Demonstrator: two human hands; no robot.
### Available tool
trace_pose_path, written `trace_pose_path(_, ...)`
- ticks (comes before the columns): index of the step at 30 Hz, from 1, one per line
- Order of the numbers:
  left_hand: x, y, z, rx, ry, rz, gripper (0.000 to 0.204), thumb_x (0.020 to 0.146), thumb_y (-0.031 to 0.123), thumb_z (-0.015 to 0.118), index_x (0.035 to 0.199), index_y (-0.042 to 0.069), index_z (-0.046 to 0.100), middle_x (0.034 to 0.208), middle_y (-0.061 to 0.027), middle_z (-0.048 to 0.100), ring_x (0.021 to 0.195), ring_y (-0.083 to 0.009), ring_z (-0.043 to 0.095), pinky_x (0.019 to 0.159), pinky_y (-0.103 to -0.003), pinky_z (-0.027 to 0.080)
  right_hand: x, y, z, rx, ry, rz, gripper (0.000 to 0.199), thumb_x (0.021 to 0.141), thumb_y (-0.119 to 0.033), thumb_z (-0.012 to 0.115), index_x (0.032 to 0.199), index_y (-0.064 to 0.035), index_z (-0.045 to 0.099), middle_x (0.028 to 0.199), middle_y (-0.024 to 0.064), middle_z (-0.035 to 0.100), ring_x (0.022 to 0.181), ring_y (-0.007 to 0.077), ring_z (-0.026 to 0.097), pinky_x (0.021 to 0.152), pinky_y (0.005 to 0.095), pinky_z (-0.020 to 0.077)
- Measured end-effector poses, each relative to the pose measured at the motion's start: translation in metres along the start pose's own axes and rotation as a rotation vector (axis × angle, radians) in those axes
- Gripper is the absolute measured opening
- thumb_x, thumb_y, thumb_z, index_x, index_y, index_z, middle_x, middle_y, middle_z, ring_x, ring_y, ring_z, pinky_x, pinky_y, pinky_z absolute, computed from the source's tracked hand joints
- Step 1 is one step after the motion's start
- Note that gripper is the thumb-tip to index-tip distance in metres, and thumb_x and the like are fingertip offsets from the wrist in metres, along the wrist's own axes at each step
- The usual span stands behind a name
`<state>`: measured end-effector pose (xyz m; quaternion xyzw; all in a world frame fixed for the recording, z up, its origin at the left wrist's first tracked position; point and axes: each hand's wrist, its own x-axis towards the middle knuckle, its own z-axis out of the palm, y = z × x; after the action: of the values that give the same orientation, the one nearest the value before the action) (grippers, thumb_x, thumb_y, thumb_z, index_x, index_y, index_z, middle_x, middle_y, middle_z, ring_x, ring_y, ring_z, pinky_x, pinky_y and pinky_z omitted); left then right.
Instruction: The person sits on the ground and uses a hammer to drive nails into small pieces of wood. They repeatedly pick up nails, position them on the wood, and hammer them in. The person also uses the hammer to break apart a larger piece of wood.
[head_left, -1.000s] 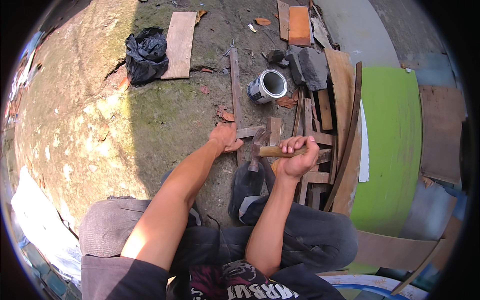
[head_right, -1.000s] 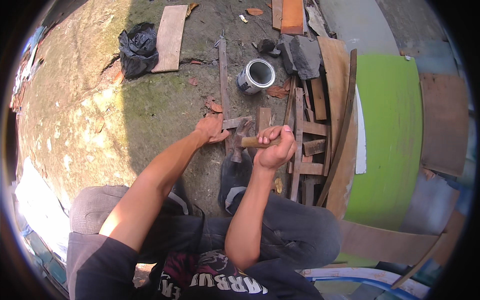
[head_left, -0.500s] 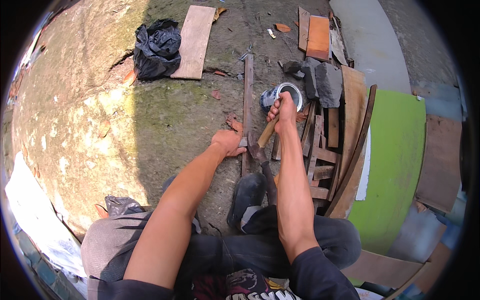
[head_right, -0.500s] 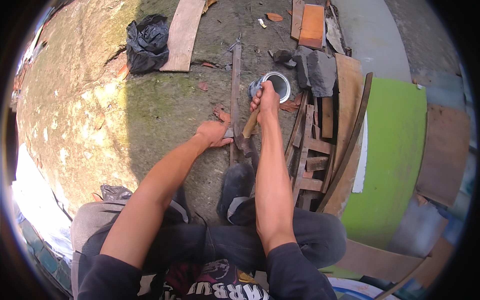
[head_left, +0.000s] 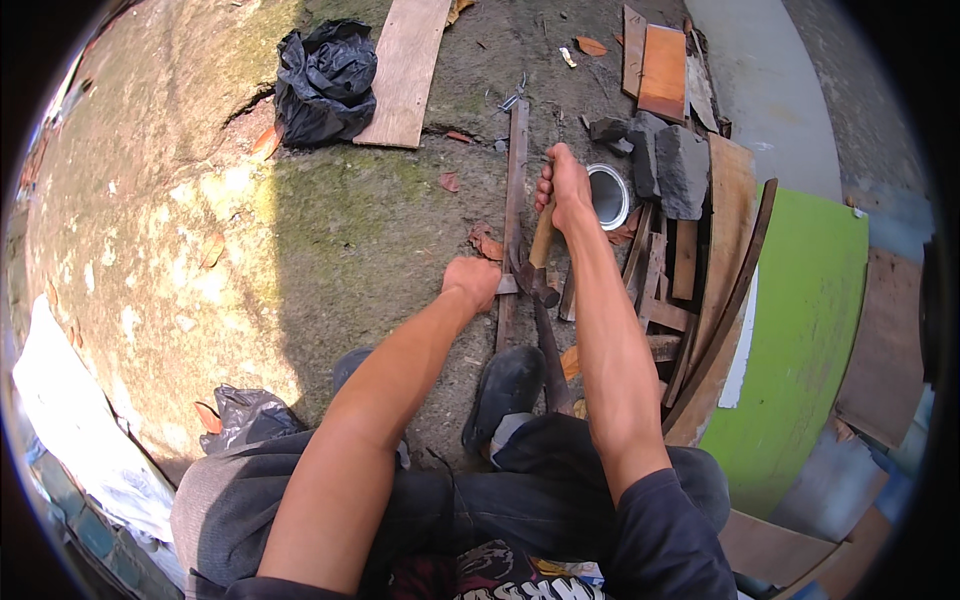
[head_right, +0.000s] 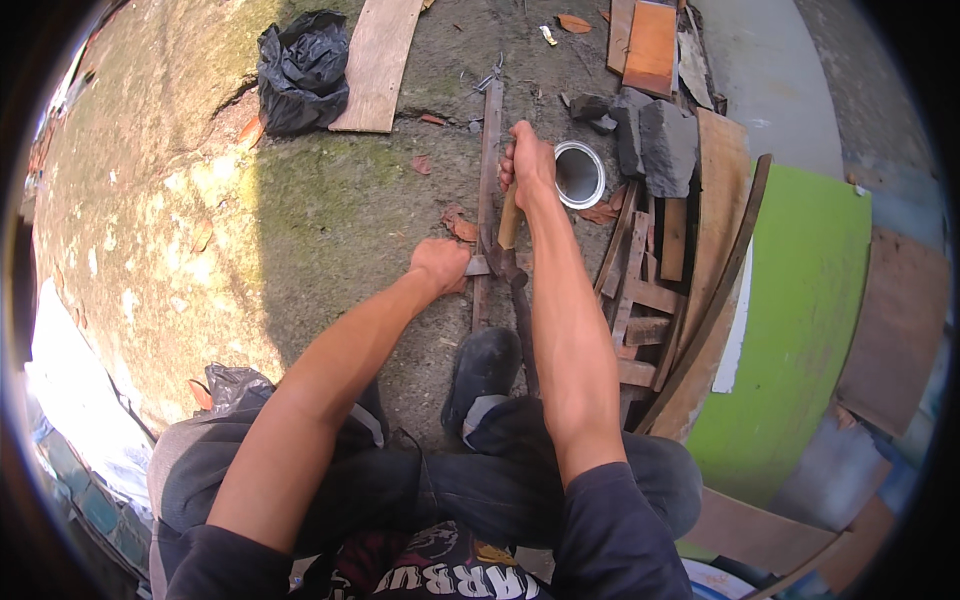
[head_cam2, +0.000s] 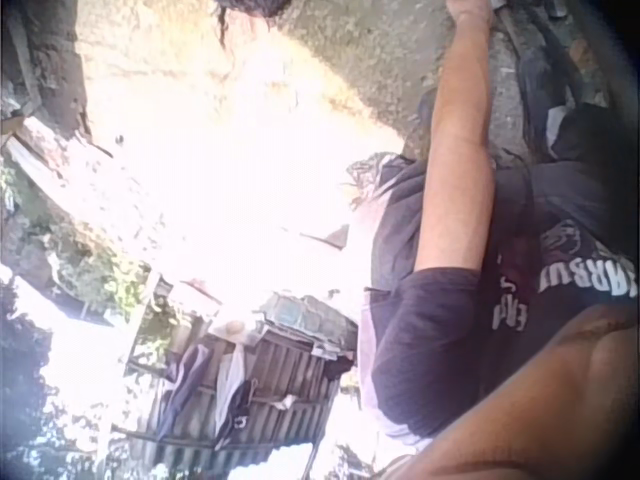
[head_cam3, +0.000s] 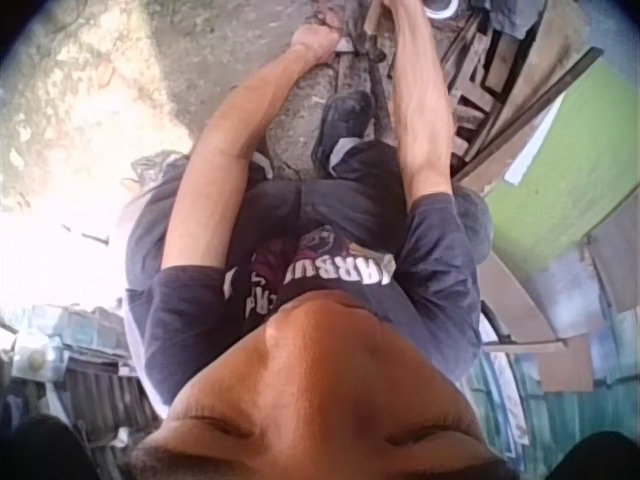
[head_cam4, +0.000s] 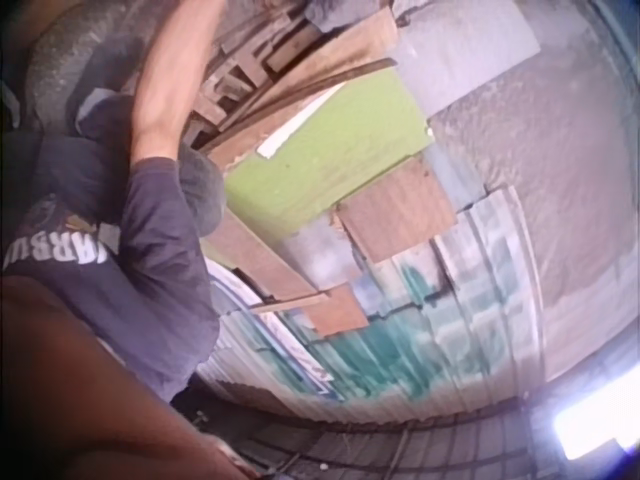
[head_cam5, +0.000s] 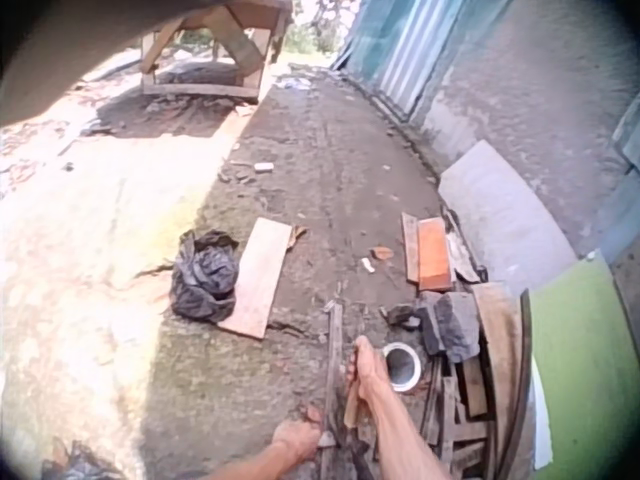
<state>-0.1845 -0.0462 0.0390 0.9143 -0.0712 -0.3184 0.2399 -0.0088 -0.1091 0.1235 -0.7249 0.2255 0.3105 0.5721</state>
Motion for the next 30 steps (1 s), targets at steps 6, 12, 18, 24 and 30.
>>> trace_pose_path(6,-0.003,0.005,0.0,-0.068,0.017,-0.081,0.025,0.079,0.018,0.064,0.096,0.005,0.076,0.103,-0.0163,0.074,0.1,-0.0302,0.072,0.085,-0.039,0.058,-0.039,0.018,-0.02,0.172,0.025,-0.154,0.036,0.088,-0.037,0.056,0.066,-0.0117,0.043,0.053,0.0014,0.039,0.044,0.0161,0.038,0.047,0.0344,0.0347)
trace_pose_path(12,-0.006,0.006,-0.003,-0.09,0.03,-0.045,0.024,0.075,0.014,0.064,0.092,0.003,0.077,0.099,-0.0182,0.074,0.098,-0.0324,0.072,0.085,-0.039,0.058,-0.052,0.031,-0.019,0.281,0.086,-0.318,0.036,0.091,-0.032,0.058,0.067,-0.0084,0.046,0.052,0.0012,0.042,0.042,0.013,0.04,0.042,0.0297,0.0325)
trace_pose_path(18,0.001,0.002,-0.002,-0.112,-0.074,-0.049,0.021,0.069,0.011,0.067,0.086,0.004,0.077,0.096,-0.019,0.074,0.094,-0.0332,0.073,0.079,-0.04,0.059,-0.07,0.05,-0.025,0.374,0.089,-0.445,0.034,0.091,-0.03,0.055,0.066,-0.0081,0.046,0.053,0.0029,0.041,0.043,0.0129,0.04,0.042,0.0285,0.0335)
trace_pose_path(24,-0.003,0.006,-0.029,0.087,-0.086,0.034,0.022,0.075,0.015,0.071,0.094,0.006,0.077,0.102,-0.0151,0.075,0.097,-0.0297,0.073,0.082,-0.039,0.058,-0.097,0.085,-0.063,0.63,0.098,-0.584,0.034,0.091,-0.029,0.048,0.065,-0.008,0.043,0.054,0.0039,0.04,0.044,0.0149,0.037,0.045,0.0311,0.0348)
trace_pose_path(30,-0.006,0.01,-0.02,0.046,-0.058,-0.036,0.021,0.077,0.016,0.07,0.095,0.007,0.077,0.102,-0.0137,0.075,0.097,-0.0282,0.073,0.083,-0.039,0.058,-0.069,0.049,-0.052,0.384,0.068,-0.324,0.035,0.089,-0.031,0.051,0.064,-0.0086,0.043,0.052,0.0031,0.039,0.042,0.0152,0.038,0.045,0.0331,0.0344)
